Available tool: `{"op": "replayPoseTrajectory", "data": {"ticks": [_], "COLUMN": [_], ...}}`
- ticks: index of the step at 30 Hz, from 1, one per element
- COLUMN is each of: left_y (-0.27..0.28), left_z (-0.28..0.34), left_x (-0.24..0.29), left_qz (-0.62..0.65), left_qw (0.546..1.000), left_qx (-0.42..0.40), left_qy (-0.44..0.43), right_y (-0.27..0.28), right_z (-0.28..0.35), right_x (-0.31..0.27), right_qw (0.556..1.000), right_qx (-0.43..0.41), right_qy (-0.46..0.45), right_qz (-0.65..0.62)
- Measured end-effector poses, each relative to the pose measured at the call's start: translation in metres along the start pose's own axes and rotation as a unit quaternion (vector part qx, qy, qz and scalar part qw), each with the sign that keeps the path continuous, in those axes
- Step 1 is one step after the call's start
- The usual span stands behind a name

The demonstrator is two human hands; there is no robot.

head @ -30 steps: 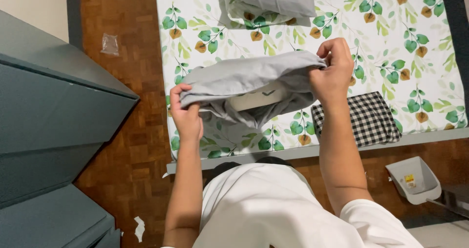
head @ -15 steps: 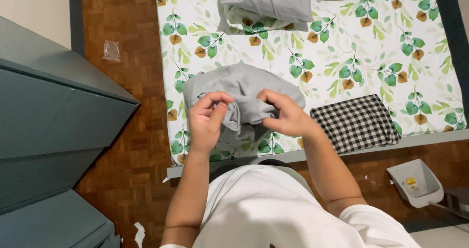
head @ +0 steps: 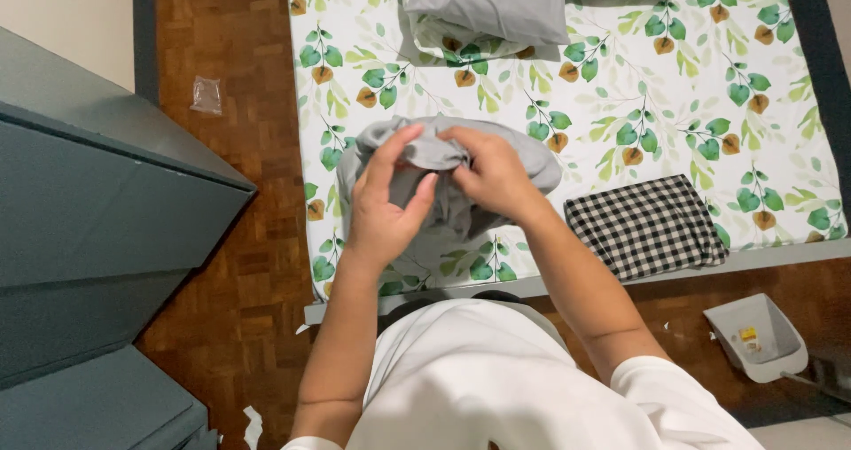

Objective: The person puts a gray pillowcase on a white pillow. They first turn the pillowcase inside out, then insert the pillow into it, and finally flip the pillowcase right-side out to complete the task.

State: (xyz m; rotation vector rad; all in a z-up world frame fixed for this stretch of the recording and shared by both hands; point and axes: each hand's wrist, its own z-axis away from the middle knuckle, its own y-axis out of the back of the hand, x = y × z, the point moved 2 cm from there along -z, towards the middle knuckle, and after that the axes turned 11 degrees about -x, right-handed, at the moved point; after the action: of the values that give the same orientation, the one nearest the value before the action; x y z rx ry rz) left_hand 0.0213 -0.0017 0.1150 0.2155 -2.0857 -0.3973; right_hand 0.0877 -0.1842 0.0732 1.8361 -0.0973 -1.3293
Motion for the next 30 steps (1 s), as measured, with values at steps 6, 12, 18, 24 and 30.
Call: {"op": "replayPoseTrajectory", "data": {"ticks": [6,12,18,24,30], "left_y": [-0.002,-0.036,-0.025,-0.011,-0.013], "left_z": [0.017,0.035,0.026,0.024,0.023], "left_x": [-0.038,-0.121,-0.149,-0.174,-0.186], "left_qz": [-0.174,-0.296,-0.281,-0.236,-0.084], "left_qw": [0.946,0.942,0.935,0.937,0.951], "left_qx": [-0.113,0.055,0.164,0.234,0.275], "left_qy": [0.247,0.146,0.144,0.104,0.113], "right_y": [0.022,0.035,0.062,0.038,-0.045], "right_z": [-0.033,-0.059,-0.05,0.018,0.051], "right_x": [0.03,0.048,0.066,0.16,0.15], "right_qw": [0.986,0.91,0.986,0.934,0.884], "right_qx": [0.132,0.091,0.166,0.143,0.028], "right_qy": [0.008,0.01,0.011,-0.232,-0.305], "right_qz": [-0.1,-0.404,-0.013,-0.23,-0.352]}}
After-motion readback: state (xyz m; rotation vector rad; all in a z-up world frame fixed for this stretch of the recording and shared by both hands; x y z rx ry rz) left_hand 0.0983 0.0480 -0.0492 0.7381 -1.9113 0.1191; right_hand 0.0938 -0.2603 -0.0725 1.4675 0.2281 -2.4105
